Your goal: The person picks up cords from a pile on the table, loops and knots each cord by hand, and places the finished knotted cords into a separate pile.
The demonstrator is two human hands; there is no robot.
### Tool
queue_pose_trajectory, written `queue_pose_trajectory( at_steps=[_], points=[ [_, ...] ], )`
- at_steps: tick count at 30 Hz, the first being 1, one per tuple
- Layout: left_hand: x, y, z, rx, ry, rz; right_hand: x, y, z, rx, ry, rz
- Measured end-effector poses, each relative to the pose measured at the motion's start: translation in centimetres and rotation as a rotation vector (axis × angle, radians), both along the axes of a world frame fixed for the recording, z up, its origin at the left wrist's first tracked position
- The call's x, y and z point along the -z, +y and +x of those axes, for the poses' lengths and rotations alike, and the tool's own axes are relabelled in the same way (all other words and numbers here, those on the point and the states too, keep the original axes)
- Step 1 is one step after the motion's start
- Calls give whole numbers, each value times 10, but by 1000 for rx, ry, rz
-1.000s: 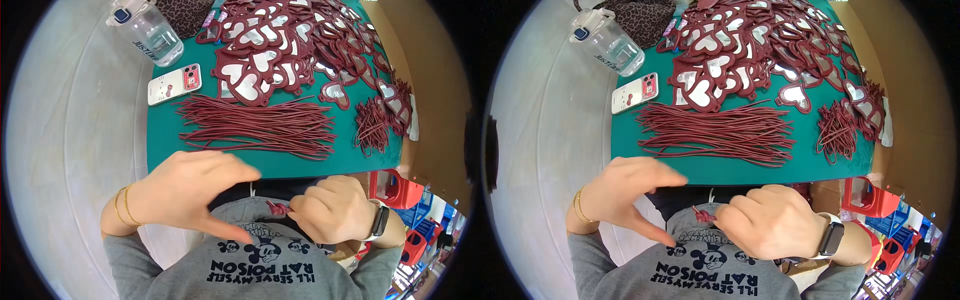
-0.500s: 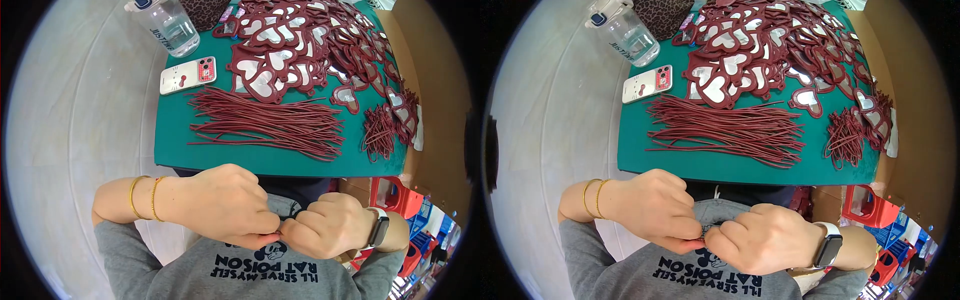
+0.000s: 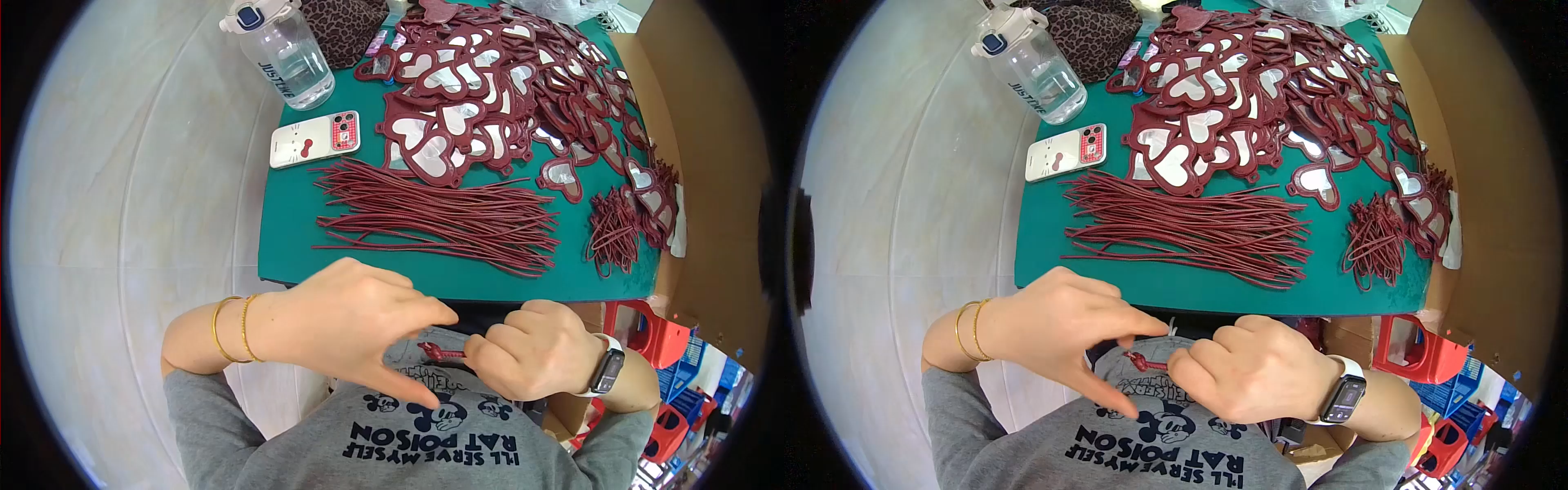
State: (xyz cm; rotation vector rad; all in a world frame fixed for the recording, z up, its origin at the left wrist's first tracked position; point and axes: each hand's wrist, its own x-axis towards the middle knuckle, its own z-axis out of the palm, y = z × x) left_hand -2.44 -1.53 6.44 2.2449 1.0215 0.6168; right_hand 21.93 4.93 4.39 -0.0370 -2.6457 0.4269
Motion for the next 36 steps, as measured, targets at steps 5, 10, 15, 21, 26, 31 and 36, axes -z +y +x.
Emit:
queue_pose_trajectory(
  at_steps=[5,10,15,21,26,31,36],
  points=[
    [3,3,12,139,76,64,-17,0,-2,-25,-90,285],
    [-9,7,16,364,61,237,-24,-9,9,-51,-75,286],
    [-28,-5,18,371,153,413,-30,-19,11,-141,49,76],
    [-12,-19,7,304,199,355,-12,-23,18,-138,143,-74],
    [25,12,6,20,185,-1,2,5,44,649,-584,-270],
    [58,17,23,-249,27,77,77,56,118,1628,304,56],
    [61,19,36,-133,8,198,99,83,130,1815,93,-47]
  ],
)
